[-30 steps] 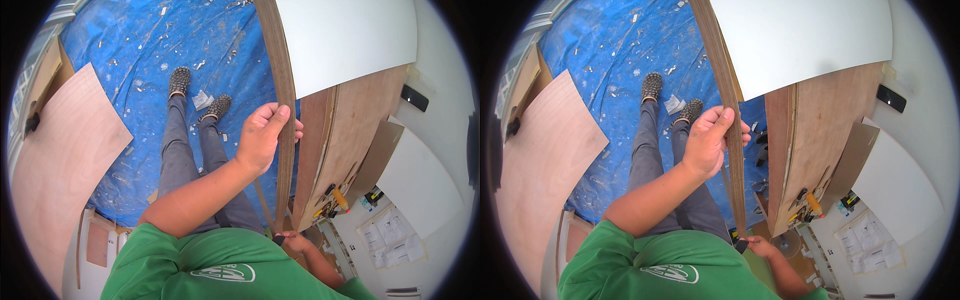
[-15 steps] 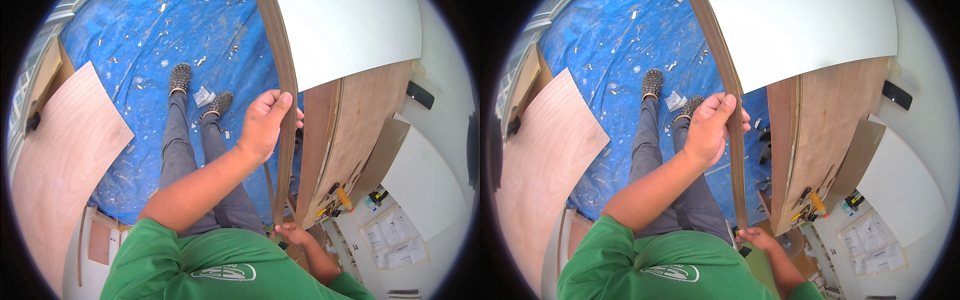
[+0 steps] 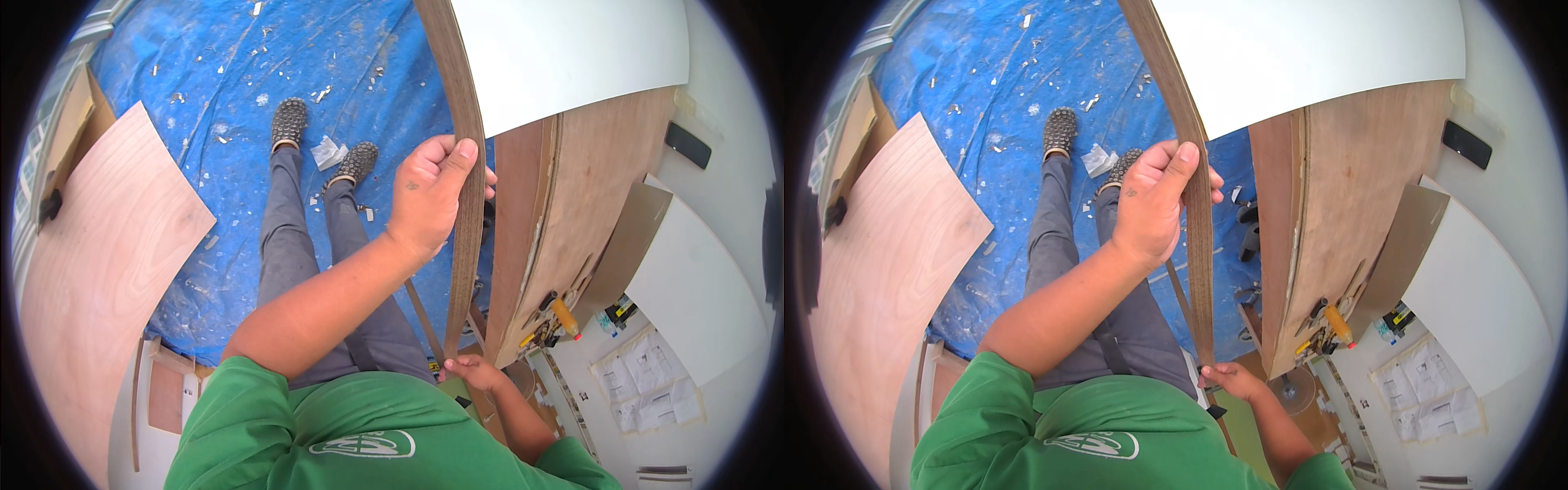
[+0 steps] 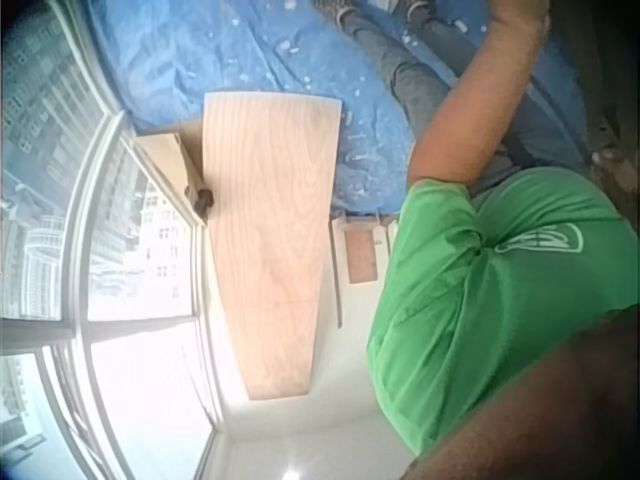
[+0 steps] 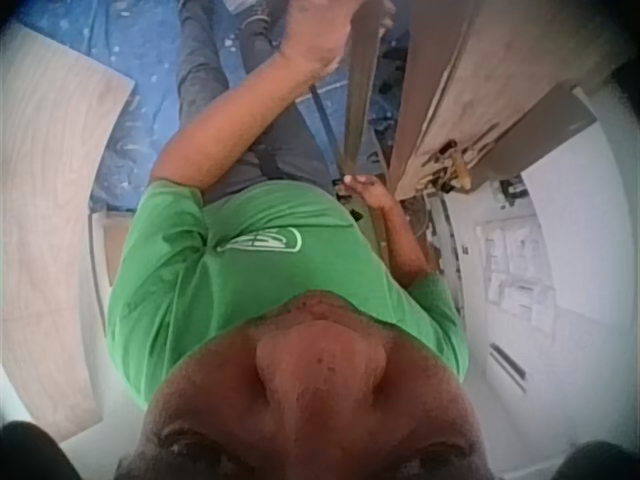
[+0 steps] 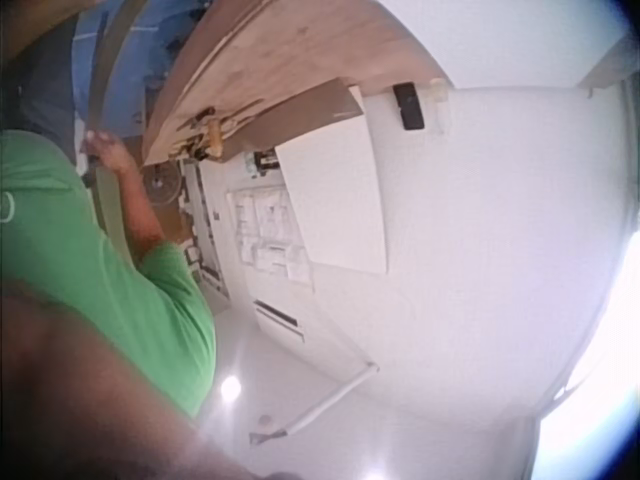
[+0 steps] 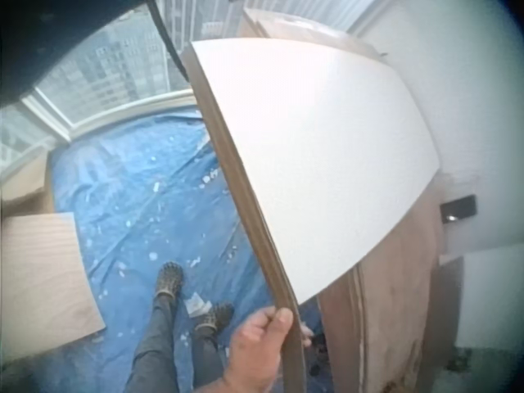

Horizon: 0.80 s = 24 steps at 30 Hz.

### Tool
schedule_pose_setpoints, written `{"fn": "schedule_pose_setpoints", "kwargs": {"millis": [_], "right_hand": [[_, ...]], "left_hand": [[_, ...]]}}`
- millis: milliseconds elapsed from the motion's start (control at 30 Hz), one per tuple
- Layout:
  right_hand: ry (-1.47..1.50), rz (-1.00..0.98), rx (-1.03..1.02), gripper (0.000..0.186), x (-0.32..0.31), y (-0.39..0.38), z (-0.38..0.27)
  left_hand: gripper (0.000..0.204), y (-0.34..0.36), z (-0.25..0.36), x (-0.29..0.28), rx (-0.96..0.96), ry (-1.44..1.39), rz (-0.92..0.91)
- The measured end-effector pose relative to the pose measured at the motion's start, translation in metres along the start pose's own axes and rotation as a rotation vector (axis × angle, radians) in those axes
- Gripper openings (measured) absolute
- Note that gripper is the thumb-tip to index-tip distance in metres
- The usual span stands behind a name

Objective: The person aligns a flexible edge banding strip along the edge of a white cabinet door panel, presses it into place, and uses a hammer to tap the strip flush. The person then flips the panel and uses a utility knife to trim the excess banding along the edge.

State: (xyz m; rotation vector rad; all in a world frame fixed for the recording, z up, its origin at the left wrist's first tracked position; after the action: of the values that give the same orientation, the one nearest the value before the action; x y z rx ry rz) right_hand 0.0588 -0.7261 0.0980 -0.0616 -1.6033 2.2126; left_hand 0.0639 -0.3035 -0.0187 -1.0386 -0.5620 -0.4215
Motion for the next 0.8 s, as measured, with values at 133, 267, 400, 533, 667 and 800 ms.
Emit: {"fn": "schedule_pose_setpoints", "kwargs": {"millis": [133,267,400,533,667,800], "right_hand": [[-0.018,-0.010,-0.022,0.045,0.001,0.000,-0.008],[-0.023,-0.017,-0.039,0.046,0.000,0.001,-0.012],[-0.002,-0.020,-0.047,0.046,-0.003,0.005,-0.009],[-0.015,-0.022,-0.047,0.046,-0.008,0.008,-0.004],[-0.023,-0.031,-0.075,0.048,-0.011,0.011,0.000],[-0.046,0.003,-0.065,0.047,-0.006,0.004,-0.014]], "left_hand": [[0.029,0.002,0.001,-0.003,0.017,0.067,0.006],[0.030,0.003,0.001,-0.003,0.029,0.060,0.008],[0.030,0.000,-0.007,-0.002,-0.027,0.076,0.022],[0.030,-0.004,-0.011,-0.002,-0.020,0.089,0.028],[0.030,-0.004,-0.011,-0.001,-0.002,0.089,0.044],[0.029,-0.002,-0.014,0.000,0.013,0.094,0.048]]}}
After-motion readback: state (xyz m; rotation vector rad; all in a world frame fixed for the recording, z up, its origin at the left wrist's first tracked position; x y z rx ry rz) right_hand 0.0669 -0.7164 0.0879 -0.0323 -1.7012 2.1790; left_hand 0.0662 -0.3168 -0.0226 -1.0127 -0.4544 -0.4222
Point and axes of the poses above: each hand's wrist, its own y-axis towards the middle knuckle, its own x-axis out of the palm, z = x × y, the point moved 6 cm from there along y, towards the middle knuckle, and after that the axes turned 9 degrees about y, right-handed, at the moved point
